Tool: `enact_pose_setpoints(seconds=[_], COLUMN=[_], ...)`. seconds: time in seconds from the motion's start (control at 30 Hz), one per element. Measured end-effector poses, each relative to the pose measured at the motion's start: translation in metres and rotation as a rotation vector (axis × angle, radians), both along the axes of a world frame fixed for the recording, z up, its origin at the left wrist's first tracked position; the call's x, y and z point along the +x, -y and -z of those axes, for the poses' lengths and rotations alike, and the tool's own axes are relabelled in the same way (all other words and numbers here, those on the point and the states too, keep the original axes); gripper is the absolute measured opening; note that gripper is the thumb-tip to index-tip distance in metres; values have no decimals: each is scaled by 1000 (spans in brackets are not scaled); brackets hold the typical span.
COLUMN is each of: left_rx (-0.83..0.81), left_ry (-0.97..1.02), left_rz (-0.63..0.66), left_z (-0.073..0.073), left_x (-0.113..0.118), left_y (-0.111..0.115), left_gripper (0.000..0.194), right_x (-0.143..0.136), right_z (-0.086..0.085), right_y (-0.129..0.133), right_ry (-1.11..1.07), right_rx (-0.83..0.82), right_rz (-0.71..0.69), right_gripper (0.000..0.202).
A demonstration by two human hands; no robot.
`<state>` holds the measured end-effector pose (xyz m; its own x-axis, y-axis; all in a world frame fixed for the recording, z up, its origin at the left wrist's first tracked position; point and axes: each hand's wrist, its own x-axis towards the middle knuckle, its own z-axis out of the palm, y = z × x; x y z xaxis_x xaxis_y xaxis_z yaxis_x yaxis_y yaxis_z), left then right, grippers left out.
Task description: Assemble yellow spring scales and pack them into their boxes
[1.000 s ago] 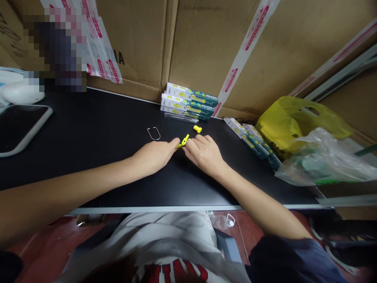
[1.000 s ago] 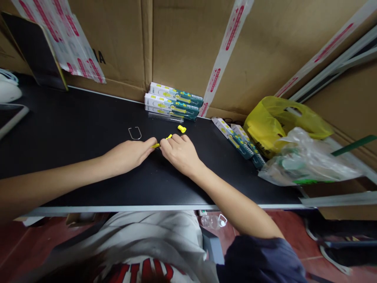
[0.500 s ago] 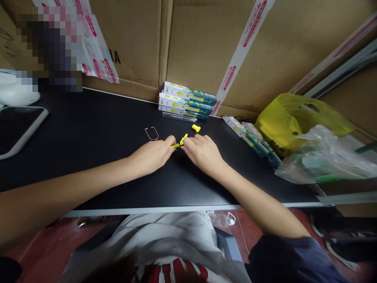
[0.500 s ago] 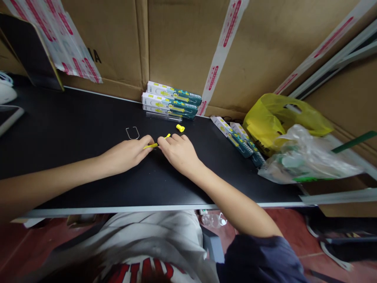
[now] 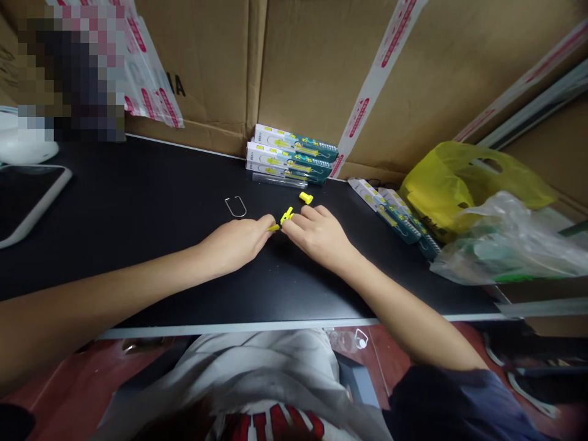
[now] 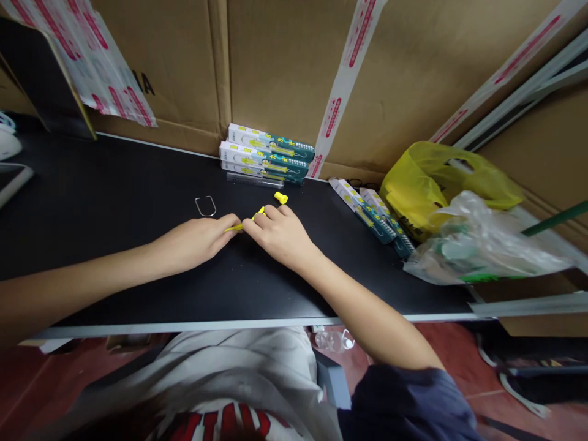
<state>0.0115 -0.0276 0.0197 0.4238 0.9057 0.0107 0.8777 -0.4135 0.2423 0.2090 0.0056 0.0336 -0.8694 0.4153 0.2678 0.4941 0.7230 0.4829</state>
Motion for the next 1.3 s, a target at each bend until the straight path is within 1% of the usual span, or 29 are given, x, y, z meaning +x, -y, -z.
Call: enact_pose_setpoints(seconds=[0.27, 0.37, 0.5, 0.6, 0.7, 0.77, 0.87, 0.97, 1.07, 1.17, 1.3], left_rx=[26, 6, -22, -55, -130, -180, -236, -271, -282, -288, -265], left_ry=[-7, 9, 33, 111, 230, 286, 312, 310, 320, 328, 340], left_rz=[-30, -44, -27, -1, 65, 98, 97, 90, 90, 95, 113], left_z=[-1, -2, -3, -3, -3, -5, -8, -10, -12, -14, -13], left_x=[2, 4, 4, 0, -6, -8, -9, -8, -7, -6, -6], left_y=[4, 5, 3, -1, -5, -6, -6, -4, -3, -3, -3], left_gripper=[21, 21, 20, 17, 13, 13, 16, 18, 19, 20, 21], right_x=[0, 0, 0, 1, 1, 2, 4, 5, 7, 8, 6], right_z=[6, 6, 6, 6, 5, 2, -4, -8, -9, -9, -8], right_y=[-1, -2, -2, -3, -4, -5, -6, -6, -8, -9, -7], right_ry=[-77, -86, -92, -95, -123, -136, -130, -120, -98, -75, -64], right_rx=[110, 136, 166, 153, 122, 54, -91, -161, -153, -104, -59], right_rz=[-69, -100, -129, -114, -120, -122, -130, -151, -157, -167, -175], right_gripper=[26, 27, 26, 26, 24, 27, 32, 33, 33, 33, 34])
